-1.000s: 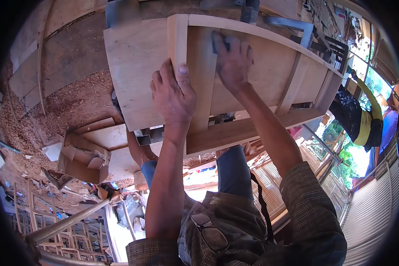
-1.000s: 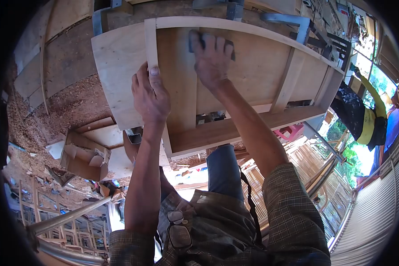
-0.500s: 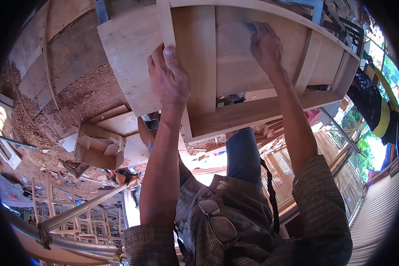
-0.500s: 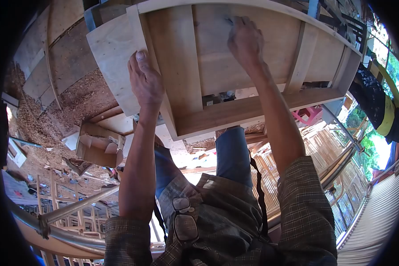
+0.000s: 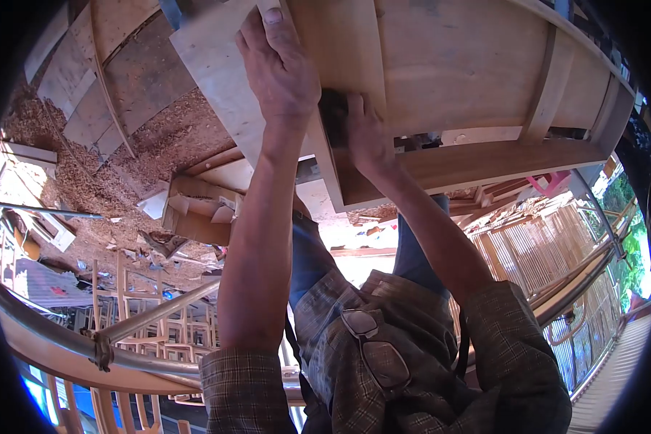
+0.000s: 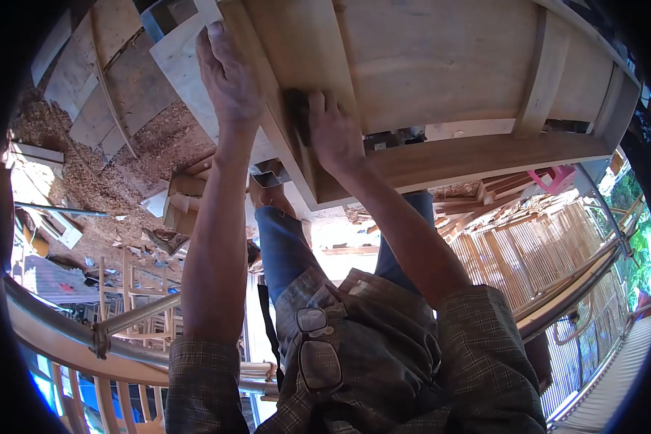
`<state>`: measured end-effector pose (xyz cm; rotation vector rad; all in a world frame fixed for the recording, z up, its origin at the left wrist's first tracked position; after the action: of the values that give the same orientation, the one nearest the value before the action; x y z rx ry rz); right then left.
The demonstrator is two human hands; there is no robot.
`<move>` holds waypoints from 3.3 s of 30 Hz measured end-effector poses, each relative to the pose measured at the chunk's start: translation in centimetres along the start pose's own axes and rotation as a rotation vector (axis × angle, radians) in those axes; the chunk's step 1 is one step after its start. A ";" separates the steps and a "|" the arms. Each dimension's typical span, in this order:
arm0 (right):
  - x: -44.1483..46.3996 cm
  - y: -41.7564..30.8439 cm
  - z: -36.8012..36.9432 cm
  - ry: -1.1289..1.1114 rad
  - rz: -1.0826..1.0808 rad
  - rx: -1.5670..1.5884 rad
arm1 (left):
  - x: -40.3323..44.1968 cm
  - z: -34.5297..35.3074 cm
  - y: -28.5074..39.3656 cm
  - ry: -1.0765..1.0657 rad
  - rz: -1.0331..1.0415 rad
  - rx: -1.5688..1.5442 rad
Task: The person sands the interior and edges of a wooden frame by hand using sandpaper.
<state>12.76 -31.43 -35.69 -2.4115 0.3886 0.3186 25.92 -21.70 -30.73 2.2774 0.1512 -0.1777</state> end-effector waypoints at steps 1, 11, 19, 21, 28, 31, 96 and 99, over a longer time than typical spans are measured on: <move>-0.5 0.5 0.3 -0.050 0.072 0.014 | 0.4 0.1 -1.2 0.048 0.001 0.005; 5.6 -0.5 -5.3 0.147 -0.098 0.038 | 0.3 0.4 -1.6 0.031 -0.032 -0.048; 4.7 -3.9 -2.5 0.038 -0.564 -0.174 | 0.4 0.1 -2.8 0.072 -0.067 0.025; 0.1 -2.4 -0.1 -0.075 -0.632 -0.202 | 0.3 -0.1 -2.9 0.063 -0.089 0.007; 1.4 -0.7 0.8 -0.111 -0.889 -0.239 | 0.2 -0.4 -3.2 0.039 -0.108 0.027; -3.9 0.0 1.0 -0.257 -0.922 -0.205 | 0.1 -0.9 -2.8 0.079 -0.066 0.039; 8.3 0.1 -2.6 -0.177 -0.673 -0.209 | 0.0 0.9 -2.4 -0.019 -0.045 -0.130; -2.3 4.8 0.8 -0.564 -0.793 -0.327 | 0.1 1.0 -3.8 -0.005 -0.138 -0.083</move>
<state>8.85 -34.00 -38.28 -2.4183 -0.9047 0.6936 25.29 -19.99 -34.26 2.1843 0.3079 -0.2439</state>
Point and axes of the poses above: each hand's wrist, its own x-axis towards the middle knuckle, its own z-axis out of the palm, y = z × x, the point moved 10 cm from there along x, towards the middle knuckle, and after that the axes turned 14 degrees about x, right-handed, at the moved point
